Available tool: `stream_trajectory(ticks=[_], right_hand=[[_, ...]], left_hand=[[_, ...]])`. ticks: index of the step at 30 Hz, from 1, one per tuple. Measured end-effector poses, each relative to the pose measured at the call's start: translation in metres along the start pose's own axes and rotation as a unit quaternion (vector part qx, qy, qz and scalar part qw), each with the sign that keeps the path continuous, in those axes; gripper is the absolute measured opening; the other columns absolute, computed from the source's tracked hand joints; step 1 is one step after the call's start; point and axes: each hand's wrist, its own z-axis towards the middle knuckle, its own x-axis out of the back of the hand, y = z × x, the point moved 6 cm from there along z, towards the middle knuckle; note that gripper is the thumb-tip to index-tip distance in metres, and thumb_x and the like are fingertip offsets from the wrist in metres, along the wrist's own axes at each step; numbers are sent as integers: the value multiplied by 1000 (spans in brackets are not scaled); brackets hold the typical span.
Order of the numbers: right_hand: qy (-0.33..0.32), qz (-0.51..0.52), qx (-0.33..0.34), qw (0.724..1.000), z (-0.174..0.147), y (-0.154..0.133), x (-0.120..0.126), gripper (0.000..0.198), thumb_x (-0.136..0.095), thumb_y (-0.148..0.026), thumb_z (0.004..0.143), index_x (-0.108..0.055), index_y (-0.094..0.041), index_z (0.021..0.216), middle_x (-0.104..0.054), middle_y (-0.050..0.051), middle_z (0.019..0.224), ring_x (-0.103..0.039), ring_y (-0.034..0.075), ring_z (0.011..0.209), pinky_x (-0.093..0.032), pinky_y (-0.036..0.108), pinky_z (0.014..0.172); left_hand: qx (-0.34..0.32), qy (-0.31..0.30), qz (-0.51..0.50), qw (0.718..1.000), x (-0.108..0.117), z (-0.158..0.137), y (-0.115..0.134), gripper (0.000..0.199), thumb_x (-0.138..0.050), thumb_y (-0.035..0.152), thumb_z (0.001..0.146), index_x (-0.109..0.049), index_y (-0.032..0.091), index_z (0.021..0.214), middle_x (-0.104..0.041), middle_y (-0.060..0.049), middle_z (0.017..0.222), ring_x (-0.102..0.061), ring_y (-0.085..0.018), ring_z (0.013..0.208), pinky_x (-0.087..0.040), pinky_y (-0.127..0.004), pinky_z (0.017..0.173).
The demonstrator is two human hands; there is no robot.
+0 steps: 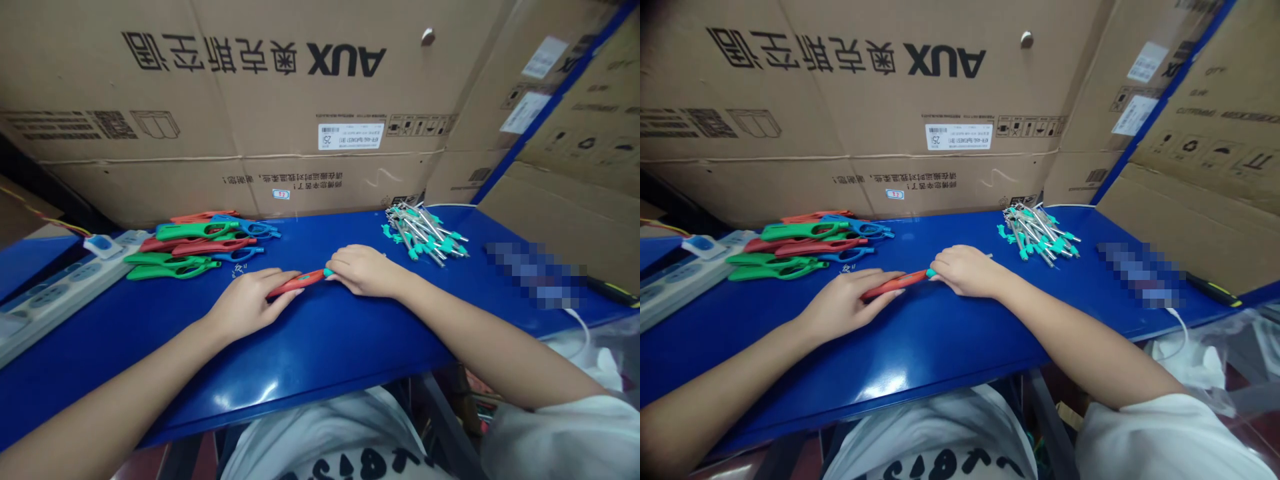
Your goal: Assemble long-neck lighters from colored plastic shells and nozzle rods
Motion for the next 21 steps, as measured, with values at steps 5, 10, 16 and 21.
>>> stream_trajectory(ticks=[5, 10, 16, 21], right_hand=[[-5, -5, 9, 1000, 0, -11, -3, 33, -41, -28, 105, -65, -11, 90, -65, 10, 78, -55, 19, 72, -35, 31, 70], [-66, 30, -18, 997, 0, -9, -8, 28, -45, -27, 102, -64, -13, 88, -66, 9, 80, -57, 19, 74, -37, 31, 71], [-102, 129, -94, 982, 3, 7, -9, 15, -52, -26, 98, -60, -16, 90, -67, 7, 89, -58, 19, 81, -37, 29, 69], [-93, 185, -157, 966, -4, 25, -4, 11, -55, -28, 96, -58, -17, 92, -65, 5, 90, -54, 16, 76, -33, 26, 62]], left_hand=[[-17, 18, -28, 999, -1, -3, 8, 37, -51, 42, 100, -72, 18, 118, -76, -9, 114, -73, -24, 96, -55, -30, 85], [-18, -2, 9, 1000, -4, -2, 10, 39, -48, 43, 100, -72, 19, 121, -77, -9, 106, -73, -23, 86, -54, -30, 73], [7, -31, 35, 999, -3, 3, 7, 47, -50, 50, 98, -62, 25, 136, -71, -8, 114, -71, -24, 90, -55, -31, 74], [15, -19, 15, 1000, -4, 6, -4, 52, -49, 51, 98, -59, 20, 139, -66, -12, 124, -67, -27, 106, -54, -35, 91]])
